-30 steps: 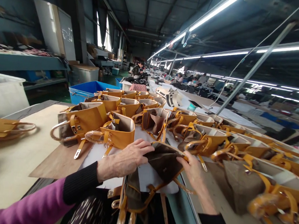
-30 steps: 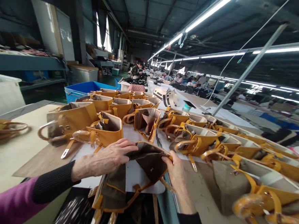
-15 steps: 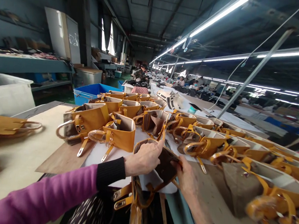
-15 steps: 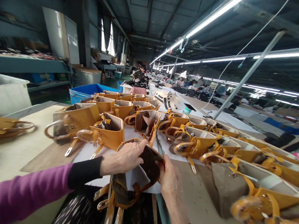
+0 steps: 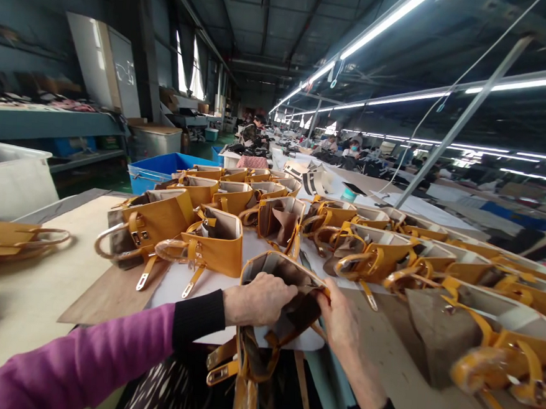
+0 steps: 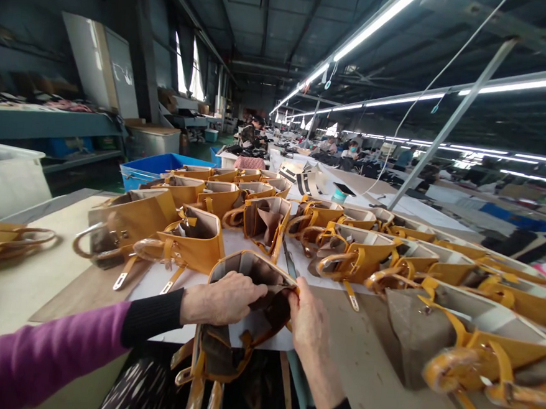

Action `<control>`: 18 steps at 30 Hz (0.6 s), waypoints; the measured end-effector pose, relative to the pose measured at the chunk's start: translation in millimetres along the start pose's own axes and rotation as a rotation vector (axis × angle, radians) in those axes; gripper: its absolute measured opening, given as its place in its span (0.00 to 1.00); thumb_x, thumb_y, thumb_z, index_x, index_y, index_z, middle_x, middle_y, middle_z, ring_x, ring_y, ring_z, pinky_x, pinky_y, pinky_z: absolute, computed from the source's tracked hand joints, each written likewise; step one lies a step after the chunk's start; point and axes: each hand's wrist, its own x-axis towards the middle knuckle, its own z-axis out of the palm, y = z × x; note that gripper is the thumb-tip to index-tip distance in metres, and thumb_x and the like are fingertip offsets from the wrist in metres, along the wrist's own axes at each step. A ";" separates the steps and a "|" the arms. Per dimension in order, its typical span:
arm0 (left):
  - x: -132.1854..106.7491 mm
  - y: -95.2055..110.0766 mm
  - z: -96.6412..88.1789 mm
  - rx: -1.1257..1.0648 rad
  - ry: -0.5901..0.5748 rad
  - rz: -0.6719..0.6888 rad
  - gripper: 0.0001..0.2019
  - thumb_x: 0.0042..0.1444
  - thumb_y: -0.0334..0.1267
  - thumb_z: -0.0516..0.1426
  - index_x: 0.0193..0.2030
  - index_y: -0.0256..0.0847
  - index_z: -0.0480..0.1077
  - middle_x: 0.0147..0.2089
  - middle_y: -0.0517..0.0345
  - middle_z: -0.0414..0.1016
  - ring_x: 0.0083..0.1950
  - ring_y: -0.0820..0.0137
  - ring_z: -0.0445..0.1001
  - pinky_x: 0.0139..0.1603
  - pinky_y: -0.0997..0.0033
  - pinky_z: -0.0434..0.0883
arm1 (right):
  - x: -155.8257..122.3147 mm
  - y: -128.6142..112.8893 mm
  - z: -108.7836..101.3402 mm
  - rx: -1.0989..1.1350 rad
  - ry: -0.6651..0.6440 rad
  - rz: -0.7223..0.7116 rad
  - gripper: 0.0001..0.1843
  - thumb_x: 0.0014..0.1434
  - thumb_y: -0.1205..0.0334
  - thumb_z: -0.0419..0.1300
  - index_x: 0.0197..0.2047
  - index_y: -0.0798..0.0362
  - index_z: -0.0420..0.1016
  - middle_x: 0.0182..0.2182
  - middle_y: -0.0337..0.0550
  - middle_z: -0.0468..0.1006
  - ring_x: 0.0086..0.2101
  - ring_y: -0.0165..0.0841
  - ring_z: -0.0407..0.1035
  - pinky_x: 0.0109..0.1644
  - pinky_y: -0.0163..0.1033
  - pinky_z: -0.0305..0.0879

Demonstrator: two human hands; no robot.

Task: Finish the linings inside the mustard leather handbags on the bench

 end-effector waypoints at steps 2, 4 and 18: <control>4.3 -0.8 3.2 0.040 0.002 -0.006 0.09 0.52 0.27 0.52 0.37 0.37 0.71 0.35 0.52 0.75 0.34 0.63 0.73 0.33 0.65 0.66 | 0.5 -0.4 0.9 -0.020 -0.006 -0.010 0.09 0.60 0.57 0.50 0.40 0.49 0.68 0.20 0.37 0.69 0.25 0.35 0.65 0.28 0.36 0.49; 7.1 -1.8 8.0 0.100 0.051 0.056 0.08 0.52 0.26 0.51 0.32 0.37 0.71 0.36 0.52 0.73 0.38 0.63 0.71 0.37 0.64 0.66 | 1.9 0.6 1.5 -0.032 -0.013 -0.007 0.10 0.60 0.56 0.51 0.42 0.49 0.68 0.20 0.37 0.69 0.25 0.36 0.65 0.27 0.36 0.48; -1.1 -12.7 11.6 0.218 0.237 0.499 0.08 0.54 0.32 0.55 0.34 0.37 0.77 0.63 0.48 0.59 0.65 0.58 0.53 0.66 0.61 0.51 | -0.4 12.1 -0.9 -0.122 -0.002 -0.100 0.17 0.62 0.62 0.44 0.50 0.51 0.68 0.24 0.42 0.74 0.27 0.37 0.69 0.29 0.36 0.51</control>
